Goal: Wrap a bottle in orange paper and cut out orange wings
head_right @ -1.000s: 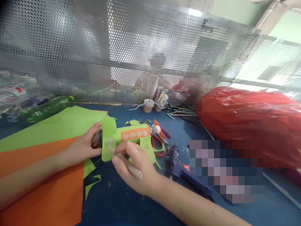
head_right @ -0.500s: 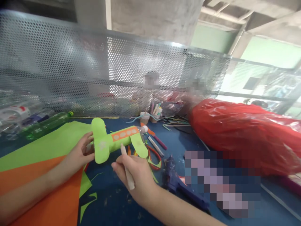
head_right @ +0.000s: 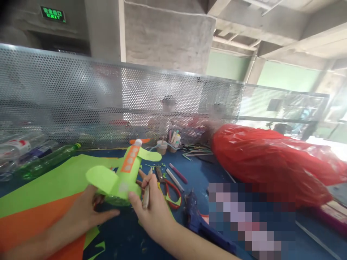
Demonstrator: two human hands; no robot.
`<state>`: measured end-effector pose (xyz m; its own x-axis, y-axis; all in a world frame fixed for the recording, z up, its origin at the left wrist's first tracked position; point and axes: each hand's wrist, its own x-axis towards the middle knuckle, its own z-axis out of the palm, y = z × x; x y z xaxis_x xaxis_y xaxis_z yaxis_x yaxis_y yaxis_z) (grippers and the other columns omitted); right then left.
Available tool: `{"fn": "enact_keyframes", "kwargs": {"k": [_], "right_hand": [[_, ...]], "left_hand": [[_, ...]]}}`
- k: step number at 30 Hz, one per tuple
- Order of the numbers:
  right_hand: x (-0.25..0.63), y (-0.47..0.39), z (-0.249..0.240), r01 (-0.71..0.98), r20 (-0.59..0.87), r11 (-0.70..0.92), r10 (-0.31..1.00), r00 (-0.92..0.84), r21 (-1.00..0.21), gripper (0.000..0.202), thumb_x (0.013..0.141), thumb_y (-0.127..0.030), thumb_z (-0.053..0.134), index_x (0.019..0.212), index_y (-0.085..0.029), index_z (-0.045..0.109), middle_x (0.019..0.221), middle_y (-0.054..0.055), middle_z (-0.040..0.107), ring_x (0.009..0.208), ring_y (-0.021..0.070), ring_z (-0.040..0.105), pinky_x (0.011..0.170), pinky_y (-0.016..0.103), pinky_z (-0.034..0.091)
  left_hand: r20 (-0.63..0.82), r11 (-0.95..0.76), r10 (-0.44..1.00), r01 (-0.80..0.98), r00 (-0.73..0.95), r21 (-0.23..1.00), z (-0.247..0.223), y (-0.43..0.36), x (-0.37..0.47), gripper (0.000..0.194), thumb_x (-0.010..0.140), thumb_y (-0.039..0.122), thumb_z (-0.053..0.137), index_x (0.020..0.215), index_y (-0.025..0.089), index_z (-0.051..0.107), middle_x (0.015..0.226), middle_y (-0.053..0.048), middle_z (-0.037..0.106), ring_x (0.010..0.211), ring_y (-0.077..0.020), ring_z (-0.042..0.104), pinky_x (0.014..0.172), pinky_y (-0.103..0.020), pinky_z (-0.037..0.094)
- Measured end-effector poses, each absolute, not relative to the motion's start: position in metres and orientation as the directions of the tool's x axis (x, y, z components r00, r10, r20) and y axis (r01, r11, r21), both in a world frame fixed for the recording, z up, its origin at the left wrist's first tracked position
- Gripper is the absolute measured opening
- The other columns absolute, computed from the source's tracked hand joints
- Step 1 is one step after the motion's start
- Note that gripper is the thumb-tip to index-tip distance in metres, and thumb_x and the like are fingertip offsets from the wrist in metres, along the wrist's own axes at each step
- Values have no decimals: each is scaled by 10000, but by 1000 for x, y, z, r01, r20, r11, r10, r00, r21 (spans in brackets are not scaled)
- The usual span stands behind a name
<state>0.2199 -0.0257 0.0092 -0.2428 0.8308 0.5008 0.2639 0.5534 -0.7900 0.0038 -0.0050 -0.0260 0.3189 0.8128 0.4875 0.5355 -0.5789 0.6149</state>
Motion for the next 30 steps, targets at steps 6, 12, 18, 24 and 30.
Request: {"fn": "enact_keyframes", "kwargs": {"k": [6,12,18,24,30], "right_hand": [[219,-18,14,-69,458,456,856,-241,-888,437,748,-399,731,897,-263,343,1114,57,560,1052,215,577,868,328,475],[224,-6,8,-72,320,318,947,-22,-945,538,625,-426,814,842,-255,353,748,-78,527,677,130,535,633,249,455],[229,1,1,-117,237,244,969,74,-963,502,685,-422,783,836,-260,333,674,-115,447,533,83,453,483,190,379],[230,6,3,-274,191,222,972,137,-936,431,709,-364,742,856,-284,345,754,-99,526,635,122,576,551,227,475],[229,4,10,-420,176,198,980,91,-886,355,671,-360,682,804,-275,364,871,-51,613,768,179,635,650,324,553]], "left_hand": [[527,-685,725,539,443,490,-23,-16,6,910,744,332,736,1432,507,168,1390,-76,454,1045,-314,597,660,-382,582],[526,-760,648,506,551,407,-22,-16,8,914,769,358,711,1462,460,123,1436,-110,446,1221,-366,506,811,-480,550],[408,-733,679,532,610,425,-7,-21,11,850,797,369,667,1476,396,156,1345,-119,538,1126,-336,569,811,-468,544],[457,-693,721,543,521,474,-6,-23,11,685,857,330,587,1441,359,231,1105,-62,614,838,-219,595,721,-369,533],[605,-606,757,610,245,511,7,-23,9,248,963,247,364,1169,225,500,812,-19,572,739,-188,560,729,-350,486]]}}
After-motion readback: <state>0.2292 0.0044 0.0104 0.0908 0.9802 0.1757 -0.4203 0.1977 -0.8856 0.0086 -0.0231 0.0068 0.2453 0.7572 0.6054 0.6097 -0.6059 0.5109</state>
